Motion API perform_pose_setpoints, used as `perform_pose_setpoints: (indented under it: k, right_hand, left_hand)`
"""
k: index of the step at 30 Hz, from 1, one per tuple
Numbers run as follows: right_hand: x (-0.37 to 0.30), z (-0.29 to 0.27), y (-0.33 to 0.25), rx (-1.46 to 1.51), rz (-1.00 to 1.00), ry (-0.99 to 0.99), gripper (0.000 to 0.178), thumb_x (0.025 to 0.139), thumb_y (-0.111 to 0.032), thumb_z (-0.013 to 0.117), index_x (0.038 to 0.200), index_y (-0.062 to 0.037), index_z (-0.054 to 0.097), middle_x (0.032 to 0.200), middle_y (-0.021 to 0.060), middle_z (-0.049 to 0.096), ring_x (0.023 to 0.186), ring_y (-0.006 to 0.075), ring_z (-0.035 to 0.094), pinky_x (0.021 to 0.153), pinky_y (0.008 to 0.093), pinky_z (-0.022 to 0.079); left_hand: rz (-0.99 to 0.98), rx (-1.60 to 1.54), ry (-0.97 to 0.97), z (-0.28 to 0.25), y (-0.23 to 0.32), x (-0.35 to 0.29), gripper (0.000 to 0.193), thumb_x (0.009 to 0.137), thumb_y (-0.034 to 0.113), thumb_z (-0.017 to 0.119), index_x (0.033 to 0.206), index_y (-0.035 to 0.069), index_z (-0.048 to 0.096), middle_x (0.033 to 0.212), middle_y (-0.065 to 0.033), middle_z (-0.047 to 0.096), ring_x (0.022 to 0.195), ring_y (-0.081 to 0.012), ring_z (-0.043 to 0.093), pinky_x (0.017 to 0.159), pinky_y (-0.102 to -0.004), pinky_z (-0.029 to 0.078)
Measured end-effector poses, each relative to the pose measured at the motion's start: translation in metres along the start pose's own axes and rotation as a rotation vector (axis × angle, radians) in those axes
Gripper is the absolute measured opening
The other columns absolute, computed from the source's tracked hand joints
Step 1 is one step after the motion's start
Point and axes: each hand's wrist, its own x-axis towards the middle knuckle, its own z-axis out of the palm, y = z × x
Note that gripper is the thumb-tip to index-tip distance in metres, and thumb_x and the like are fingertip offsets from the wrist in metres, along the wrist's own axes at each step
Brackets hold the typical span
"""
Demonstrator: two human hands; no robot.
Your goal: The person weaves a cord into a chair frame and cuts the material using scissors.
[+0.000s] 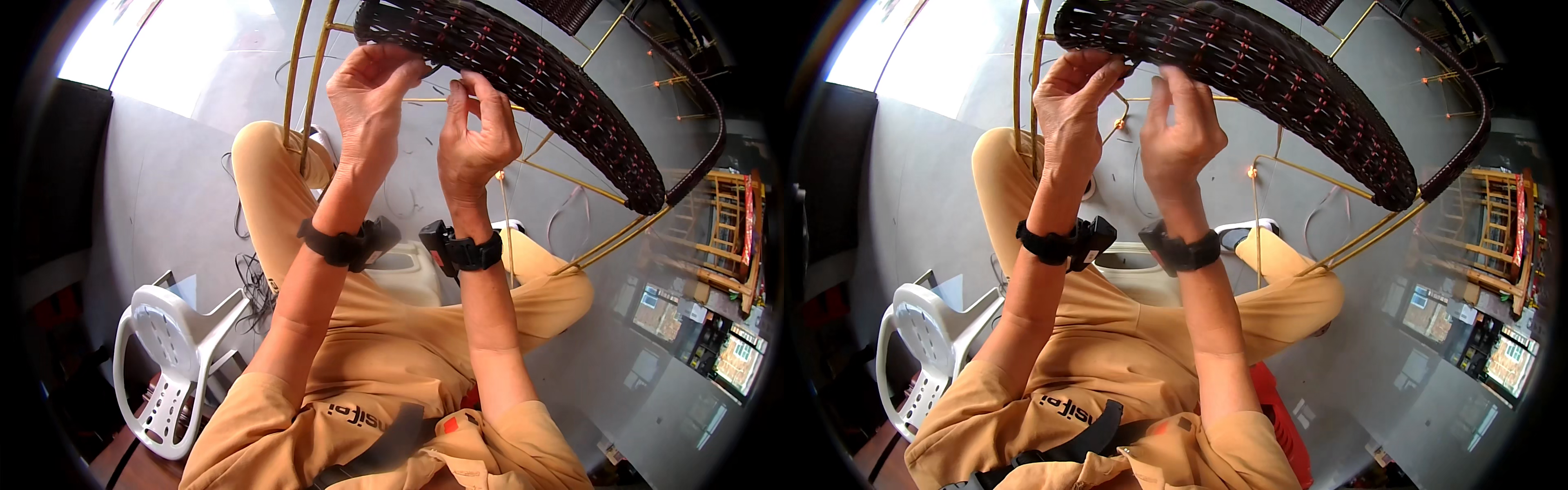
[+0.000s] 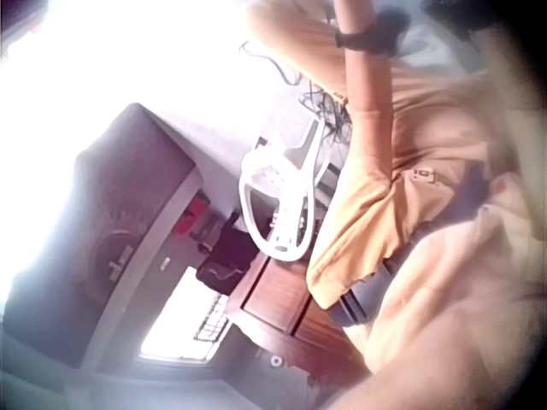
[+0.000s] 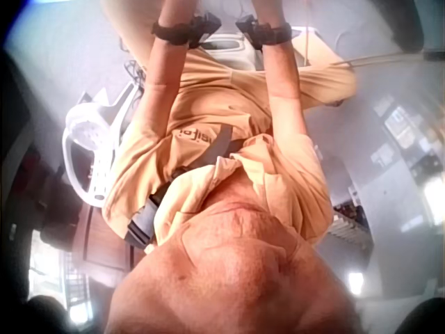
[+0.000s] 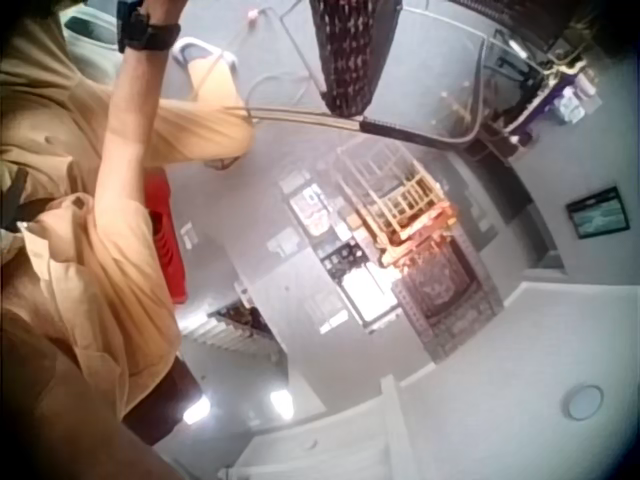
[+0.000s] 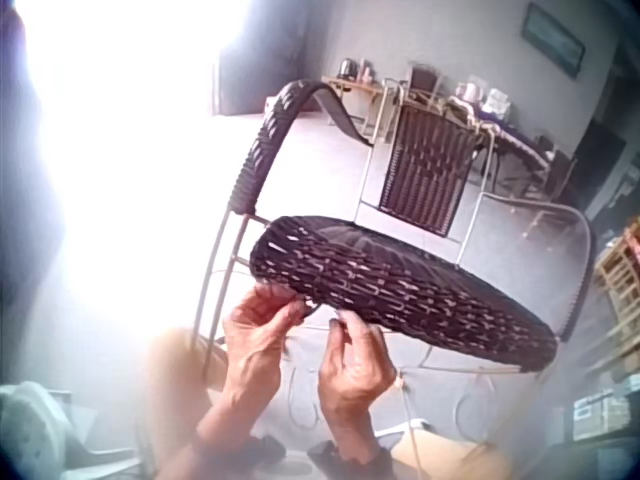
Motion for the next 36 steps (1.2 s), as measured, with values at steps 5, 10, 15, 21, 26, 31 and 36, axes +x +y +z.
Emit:
perform_pose_setpoints:
  k: [5, 10, 15, 21, 26, 31, 36]
  right_hand:
    - [-0.002, -0.001, -0.001, 0.017, 0.015, -0.02, 0.01, 0.075, 0.0, 0.066, 0.085, -0.0019, 0.064, 0.074, 0.0054, 0.063, 0.06, 0.0133, 0.061, 0.056, 0.024, 0.048]
    - [-0.001, -0.004, 0.0, 0.024, 0.072, -0.043, 0.009, 0.075, -0.001, 0.066, 0.084, -0.0016, 0.064, 0.073, 0.0055, 0.063, 0.059, 0.0135, 0.061, 0.055, 0.0241, 0.047]
    - [0.002, -0.003, -0.005, 0.073, 0.07, -0.039, 0.009, 0.075, 0.0, 0.065, 0.083, -0.0025, 0.063, 0.072, 0.0063, 0.061, 0.058, 0.0177, 0.059, 0.054, 0.0262, 0.046]
    - [0.003, -0.005, -0.002, 0.066, 0.076, -0.039, 0.009, 0.075, 0.0, 0.063, 0.083, -0.0041, 0.062, 0.07, 0.007, 0.059, 0.058, 0.0221, 0.058, 0.053, 0.0292, 0.046]
    - [0.003, 0.0, 0.0, 0.085, 0.049, -0.016, 0.011, 0.074, 0.0, 0.064, 0.083, -0.0051, 0.062, 0.07, 0.0068, 0.059, 0.058, 0.0222, 0.058, 0.052, 0.0288, 0.046]
    - [0.004, 0.004, -0.002, 0.059, 0.0, -0.015, 0.013, 0.074, -0.002, 0.065, 0.085, -0.0075, 0.063, 0.068, 0.0053, 0.059, 0.054, 0.0212, 0.057, 0.046, 0.0274, 0.044]
    - [0.006, 0.001, -0.004, 0.045, -0.003, -0.058, 0.013, 0.075, 0.002, 0.064, 0.087, -0.0023, 0.065, 0.074, 0.0075, 0.064, 0.057, 0.0153, 0.06, 0.053, 0.0237, 0.049]
  left_hand:
    - [-0.042, 0.038, -0.026, 0.004, -0.003, -0.011, 0.016, 0.079, -0.002, 0.062, 0.095, -0.005, 0.062, 0.087, -0.0108, 0.065, 0.077, -0.0147, 0.063, 0.072, -0.0248, 0.051]
    - [0.381, 0.567, -0.01, 0.004, -0.005, -0.006, 0.012, 0.08, -0.005, 0.058, 0.09, -0.002, 0.064, 0.083, -0.004, 0.061, 0.074, -0.0109, 0.06, 0.067, -0.0211, 0.048]
    - [0.596, 0.747, -0.01, 0.003, 0.001, 0.002, 0.016, 0.073, -0.008, 0.057, 0.081, 0.004, 0.065, 0.08, -0.008, 0.058, 0.07, -0.0221, 0.06, 0.062, -0.029, 0.046]
    - [0.606, 0.891, -0.023, 0.007, 0.011, 0.002, 0.02, 0.074, -0.009, 0.054, 0.08, 0.006, 0.065, 0.078, -0.0084, 0.056, 0.07, -0.0241, 0.058, 0.062, -0.0311, 0.046]
    - [0.612, 0.858, 0.023, 0.008, 0.009, 0.001, 0.017, 0.072, -0.009, 0.056, 0.078, 0.005, 0.064, 0.074, -0.0069, 0.057, 0.067, -0.0218, 0.059, 0.06, -0.0295, 0.045]
    - [0.525, 0.801, 0.085, 0.005, 0.005, 0.005, 0.011, 0.074, -0.003, 0.062, 0.081, 0.004, 0.066, 0.075, -0.0042, 0.063, 0.063, -0.0123, 0.061, 0.06, -0.0211, 0.046]
    - [0.616, 0.813, 0.085, 0.007, 0.003, 0.004, 0.011, 0.072, -0.007, 0.057, 0.074, 0.003, 0.061, 0.071, -0.0067, 0.058, 0.058, -0.0196, 0.058, 0.055, -0.027, 0.045]
